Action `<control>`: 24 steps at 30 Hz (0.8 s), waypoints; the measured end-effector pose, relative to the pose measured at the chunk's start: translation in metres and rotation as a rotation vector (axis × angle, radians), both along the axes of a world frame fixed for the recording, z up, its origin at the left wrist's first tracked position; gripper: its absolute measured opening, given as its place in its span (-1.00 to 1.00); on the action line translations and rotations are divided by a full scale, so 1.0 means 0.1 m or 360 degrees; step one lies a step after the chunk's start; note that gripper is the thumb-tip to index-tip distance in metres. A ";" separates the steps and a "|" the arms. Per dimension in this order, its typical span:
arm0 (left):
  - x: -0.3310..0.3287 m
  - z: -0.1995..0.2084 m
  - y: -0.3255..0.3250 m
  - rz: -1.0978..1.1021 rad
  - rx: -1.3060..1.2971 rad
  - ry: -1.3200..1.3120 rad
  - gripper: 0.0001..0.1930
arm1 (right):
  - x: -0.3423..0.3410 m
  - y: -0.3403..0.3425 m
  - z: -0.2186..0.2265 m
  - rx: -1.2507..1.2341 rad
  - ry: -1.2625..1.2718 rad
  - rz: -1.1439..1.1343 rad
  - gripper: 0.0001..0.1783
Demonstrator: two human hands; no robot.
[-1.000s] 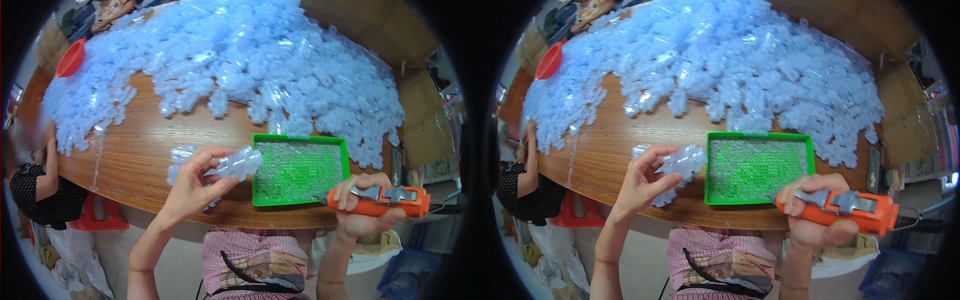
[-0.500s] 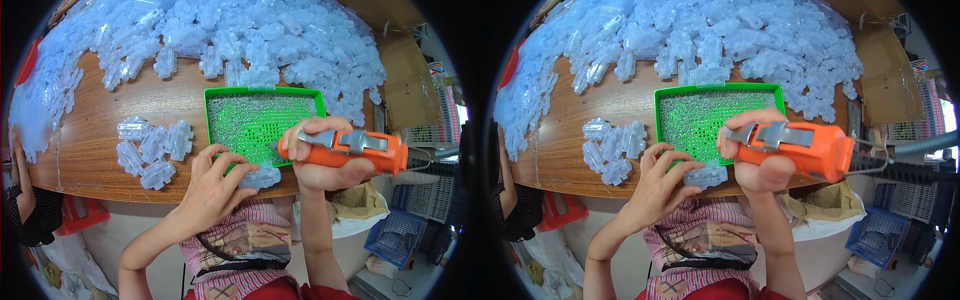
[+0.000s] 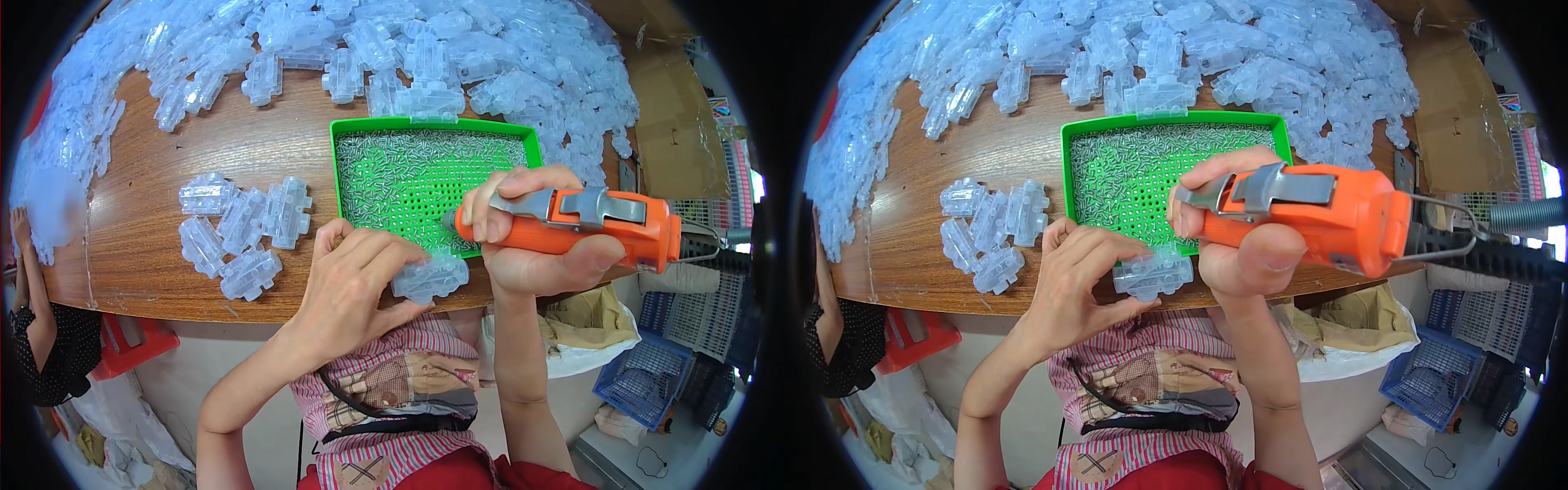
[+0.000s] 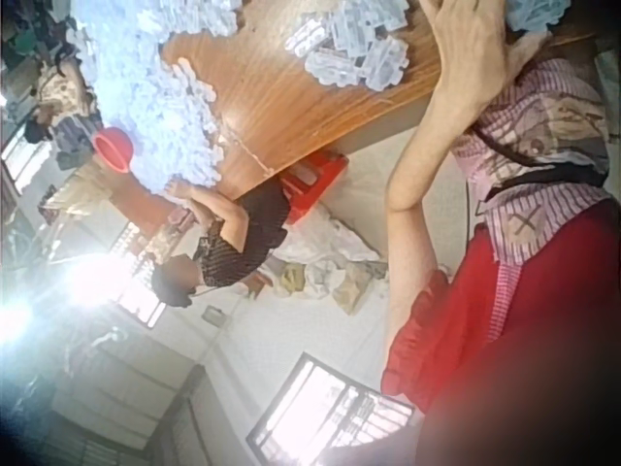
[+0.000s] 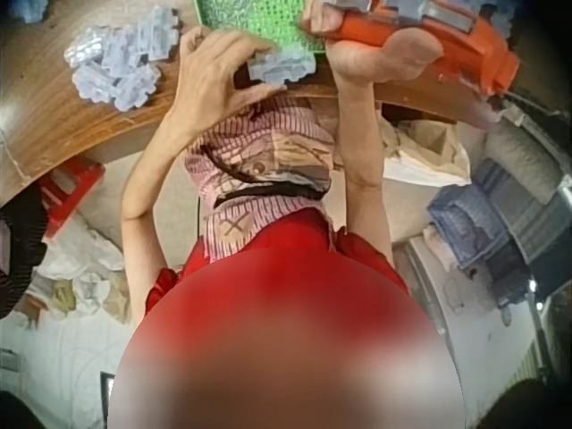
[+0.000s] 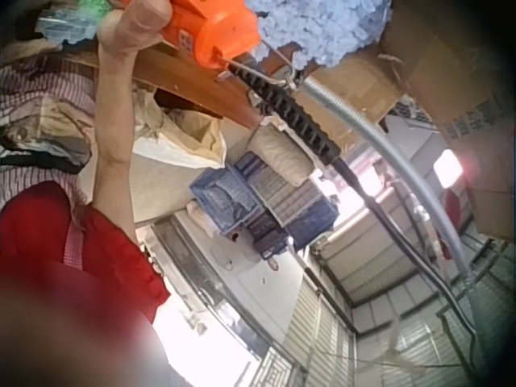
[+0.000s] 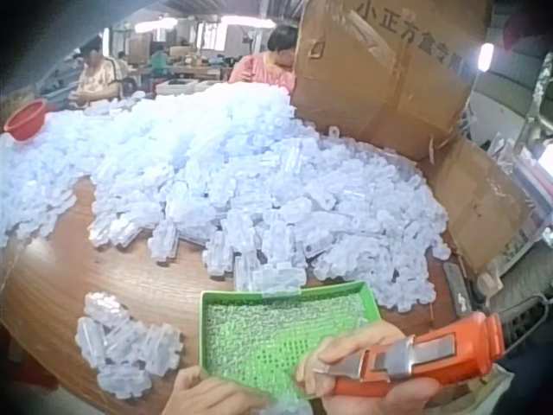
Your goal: The person assembles plastic components by picking up a screw from a tray with a power screwdriver and driving it into a clear plastic housing. They repeat this process, placing the finished parts on the table and picking up new housings to continue.
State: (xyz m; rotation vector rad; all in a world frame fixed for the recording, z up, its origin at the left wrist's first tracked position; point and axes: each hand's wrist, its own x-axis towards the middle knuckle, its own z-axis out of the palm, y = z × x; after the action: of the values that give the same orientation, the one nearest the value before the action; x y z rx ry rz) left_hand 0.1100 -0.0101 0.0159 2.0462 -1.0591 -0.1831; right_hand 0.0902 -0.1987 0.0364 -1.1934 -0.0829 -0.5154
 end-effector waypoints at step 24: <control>-0.02 -0.17 0.01 0.0011 -0.0328 0.0067 -0.54 | -0.47 0.15 0.55 -0.0538 -0.0360 0.0233 -0.17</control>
State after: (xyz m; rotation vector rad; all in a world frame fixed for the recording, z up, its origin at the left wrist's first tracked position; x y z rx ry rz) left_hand 0.1084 -0.0095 -0.0011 1.8528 -1.0021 -0.1080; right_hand 0.0437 -0.1837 0.0915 -1.4410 -0.4625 -0.5180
